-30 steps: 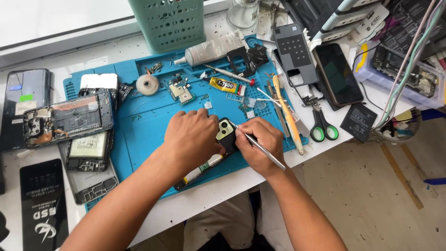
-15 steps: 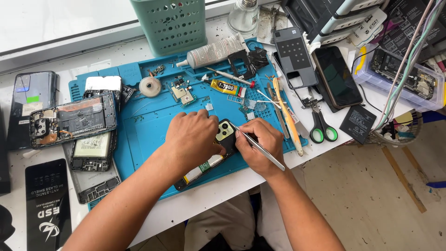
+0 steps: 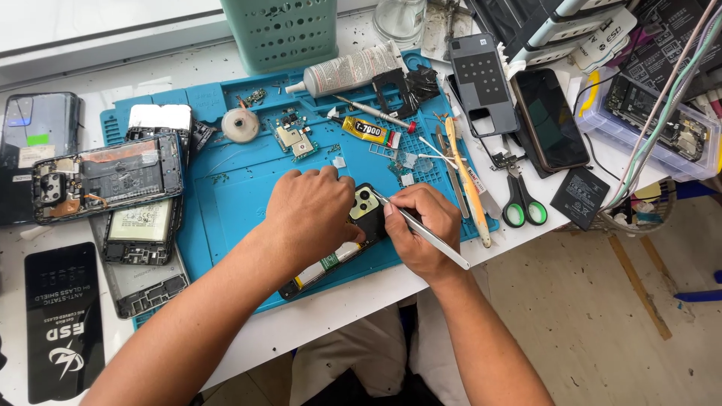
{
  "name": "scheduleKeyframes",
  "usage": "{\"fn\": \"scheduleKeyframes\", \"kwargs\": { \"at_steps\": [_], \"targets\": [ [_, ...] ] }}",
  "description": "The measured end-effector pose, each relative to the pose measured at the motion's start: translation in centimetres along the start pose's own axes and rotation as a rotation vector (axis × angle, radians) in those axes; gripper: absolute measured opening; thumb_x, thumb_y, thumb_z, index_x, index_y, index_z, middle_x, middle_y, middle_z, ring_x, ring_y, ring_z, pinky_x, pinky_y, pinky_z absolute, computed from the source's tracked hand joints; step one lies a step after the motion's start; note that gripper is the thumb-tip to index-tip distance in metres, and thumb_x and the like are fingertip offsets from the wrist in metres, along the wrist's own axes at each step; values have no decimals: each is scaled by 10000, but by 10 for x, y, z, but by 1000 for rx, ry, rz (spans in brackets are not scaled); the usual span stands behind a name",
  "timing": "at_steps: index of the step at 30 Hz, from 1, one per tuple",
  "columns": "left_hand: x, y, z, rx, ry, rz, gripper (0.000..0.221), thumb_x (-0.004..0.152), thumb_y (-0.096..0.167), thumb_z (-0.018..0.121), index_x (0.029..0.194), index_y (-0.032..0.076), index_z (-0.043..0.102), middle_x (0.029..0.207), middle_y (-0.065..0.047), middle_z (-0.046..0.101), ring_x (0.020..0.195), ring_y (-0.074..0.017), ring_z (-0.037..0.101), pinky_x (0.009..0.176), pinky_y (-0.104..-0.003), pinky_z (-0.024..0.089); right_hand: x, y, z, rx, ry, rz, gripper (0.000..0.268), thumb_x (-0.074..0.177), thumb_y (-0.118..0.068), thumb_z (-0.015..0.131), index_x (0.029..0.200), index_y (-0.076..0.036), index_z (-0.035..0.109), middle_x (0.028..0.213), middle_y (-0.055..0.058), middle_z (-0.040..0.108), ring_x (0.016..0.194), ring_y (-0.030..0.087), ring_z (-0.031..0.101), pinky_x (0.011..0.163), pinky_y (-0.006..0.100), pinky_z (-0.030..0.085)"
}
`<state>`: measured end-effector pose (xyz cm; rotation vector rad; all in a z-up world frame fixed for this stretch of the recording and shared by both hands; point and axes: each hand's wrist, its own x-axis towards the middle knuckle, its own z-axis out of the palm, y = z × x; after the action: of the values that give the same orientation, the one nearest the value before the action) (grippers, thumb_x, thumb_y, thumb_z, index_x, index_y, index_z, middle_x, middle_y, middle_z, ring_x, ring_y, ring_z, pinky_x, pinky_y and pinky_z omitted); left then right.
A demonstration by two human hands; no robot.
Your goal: Repairing a smartphone by manipulating internal components with tweezers and a screwdriver
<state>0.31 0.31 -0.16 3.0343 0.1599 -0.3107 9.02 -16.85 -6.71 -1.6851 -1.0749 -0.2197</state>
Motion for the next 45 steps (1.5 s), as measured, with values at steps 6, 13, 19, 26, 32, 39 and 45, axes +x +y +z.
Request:
{"fn": "scheduleKeyframes", "kwargs": {
  "at_steps": [6, 13, 19, 26, 32, 39, 45],
  "targets": [
    [-1, 1, -3, -10, -11, -7, 671, 793, 542, 853, 1199, 26, 715, 1026, -159, 749, 904, -286, 758, 734, -375, 571, 0, 0, 1, 27, 15, 8, 187, 997, -155, 650, 852, -40, 680, 788, 118, 703, 685, 284, 706, 591, 333, 553],
    [-3, 1, -4, -5, -10, -17, 667, 796, 539, 851, 1203, 27, 715, 1031, -160, 750, 909, -284, 760, 744, -375, 575, -1, 2, 1, 47, 9, 41, 221, 1028, -200, 608, 891, -46, 685, 766, 125, 685, 657, 264, 680, 575, 329, 539],
    [-1, -1, 0, -11, 12, 0, 689, 773, 549, 862, 1189, 20, 716, 1005, -162, 745, 878, -283, 759, 725, -373, 575, -4, 3, 1, 57, 13, 73, 221, 1036, -184, 604, 890, -35, 675, 698, 127, 662, 588, 225, 653, 524, 293, 523],
    [0, -3, 9, -1, 49, 0, 714, 731, 567, 882, 1170, 26, 727, 982, -143, 741, 834, -271, 752, 686, -365, 553, 1, -3, 1, 24, -3, 64, 196, 1033, -168, 636, 922, -10, 673, 710, 145, 660, 581, 241, 650, 503, 299, 514],
    [0, -3, 11, -17, 81, 0, 706, 713, 551, 898, 1152, 24, 733, 966, -139, 735, 810, -276, 747, 659, -367, 531, 2, -3, 1, 20, -23, 53, 179, 1001, -166, 704, 932, -2, 684, 716, 144, 648, 576, 220, 629, 480, 291, 502],
    [2, -5, 17, -3, 125, 12, 693, 703, 546, 908, 1130, 25, 745, 930, -127, 728, 789, -285, 745, 634, -372, 503, 2, -2, 2, 4, 6, 15, 172, 979, -146, 734, 904, 7, 714, 722, 131, 657, 577, 223, 643, 483, 290, 507],
    [5, -5, 24, -63, 122, 2, 755, 667, 602, 905, 1118, 22, 734, 954, -133, 720, 842, -322, 749, 674, -412, 513, -7, 12, 2, 122, 64, 68, 158, 1030, -74, 672, 950, 62, 676, 783, 155, 675, 636, 210, 684, 546, 287, 546]
  ]
}}
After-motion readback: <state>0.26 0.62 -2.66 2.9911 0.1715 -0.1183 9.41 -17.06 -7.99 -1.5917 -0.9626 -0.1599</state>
